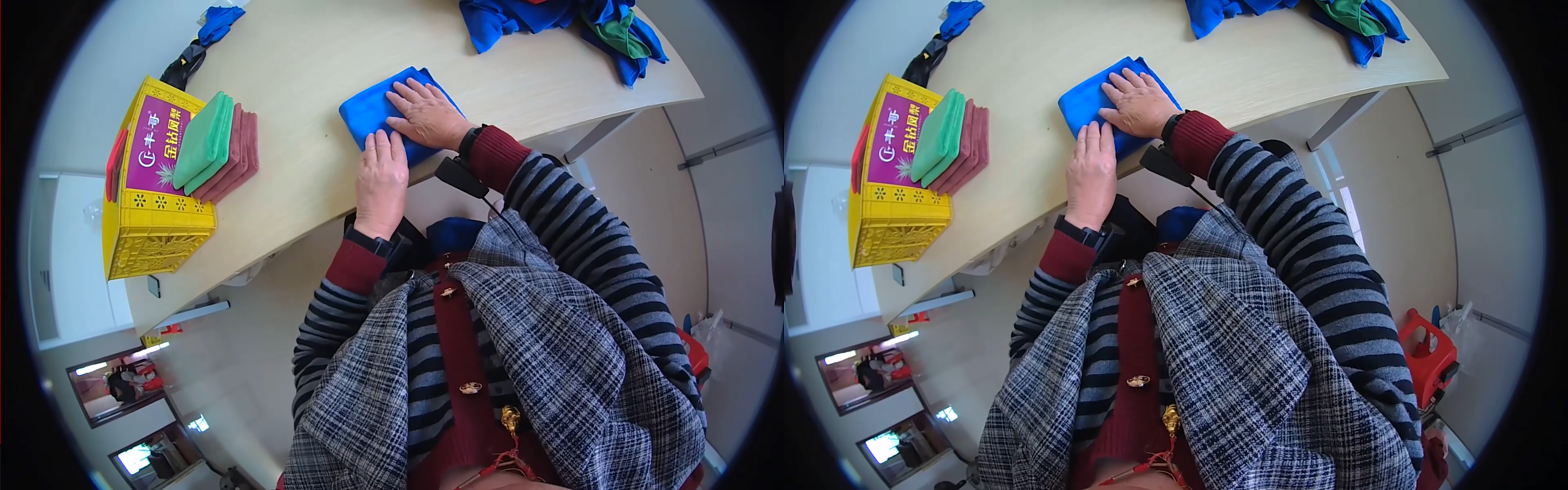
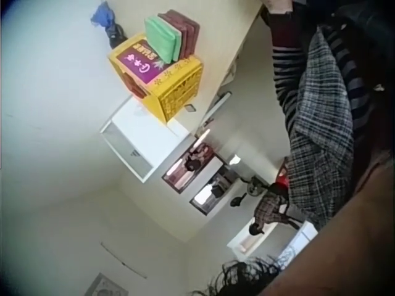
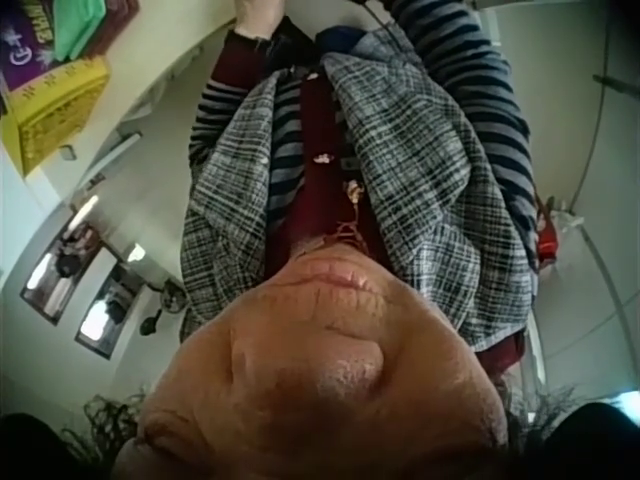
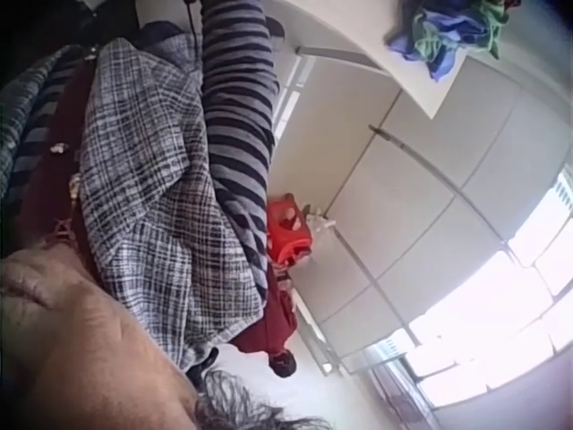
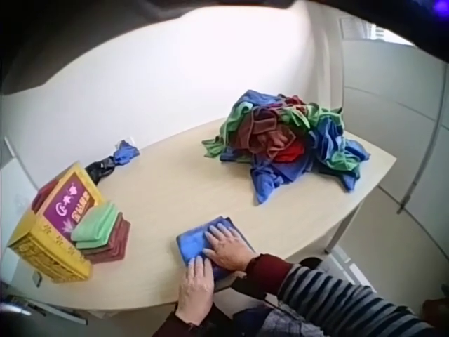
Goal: The person folds a green cloth by hand on a table and places it onto a stack, then picks up a blue cloth from a pile, spreads it out, and folds it.
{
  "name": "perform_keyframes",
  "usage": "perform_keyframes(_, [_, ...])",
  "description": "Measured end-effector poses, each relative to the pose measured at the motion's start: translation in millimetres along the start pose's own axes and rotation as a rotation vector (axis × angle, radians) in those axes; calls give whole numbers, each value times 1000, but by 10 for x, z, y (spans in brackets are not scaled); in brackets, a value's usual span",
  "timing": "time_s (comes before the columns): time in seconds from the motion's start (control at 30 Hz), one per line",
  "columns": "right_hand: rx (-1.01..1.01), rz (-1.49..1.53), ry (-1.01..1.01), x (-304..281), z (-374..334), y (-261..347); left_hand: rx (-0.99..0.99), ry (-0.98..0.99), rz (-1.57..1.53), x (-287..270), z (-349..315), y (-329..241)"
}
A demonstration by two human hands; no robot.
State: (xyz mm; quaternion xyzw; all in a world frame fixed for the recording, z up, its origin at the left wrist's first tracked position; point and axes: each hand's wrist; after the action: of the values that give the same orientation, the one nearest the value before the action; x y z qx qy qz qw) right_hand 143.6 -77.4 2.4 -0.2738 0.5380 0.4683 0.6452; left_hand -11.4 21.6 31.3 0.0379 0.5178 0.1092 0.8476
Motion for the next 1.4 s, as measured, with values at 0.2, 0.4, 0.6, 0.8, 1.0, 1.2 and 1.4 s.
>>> perform_keyframes(0.2, [6, 6, 5, -38, 9, 13, -6, 238, 108, -143, 191, -50])
perform_keyframes(0.4, [94, 49, -7, -114, -39, 30, 68, 82, 252, -101, 45, -39])
perform_keyframes(0.6, [102, 21, -34, -140, -80, 78, 95, 94, 89, -92, -95, 94])
perform_keyframes(0.8, [60, -128, 37, -428, 25, 281, -157, 494, -616, -347, 186, 552])
perform_keyframes(1.0, [-56, 17, -99, -147, 274, 352, -211, 161, -365, 366, 353, 671])
perform_keyframes(1.2, [36, 22, -99, -69, 222, 155, -174, 145, -257, 464, 343, 624])
perform_keyframes(1.4, [62, -24, -137, -3, 194, 107, -202, 196, -279, 420, 460, 532])
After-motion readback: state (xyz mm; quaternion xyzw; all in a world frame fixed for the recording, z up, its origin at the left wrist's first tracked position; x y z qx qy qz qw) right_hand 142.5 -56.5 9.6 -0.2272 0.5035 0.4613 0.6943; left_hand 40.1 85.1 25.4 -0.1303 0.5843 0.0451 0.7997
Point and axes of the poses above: each hand's wrist, its own z-axis towards the middle knuckle, its own x-axis out of the palm, y = z × x, and after that the axes turned 11 degrees about -x, right-handed
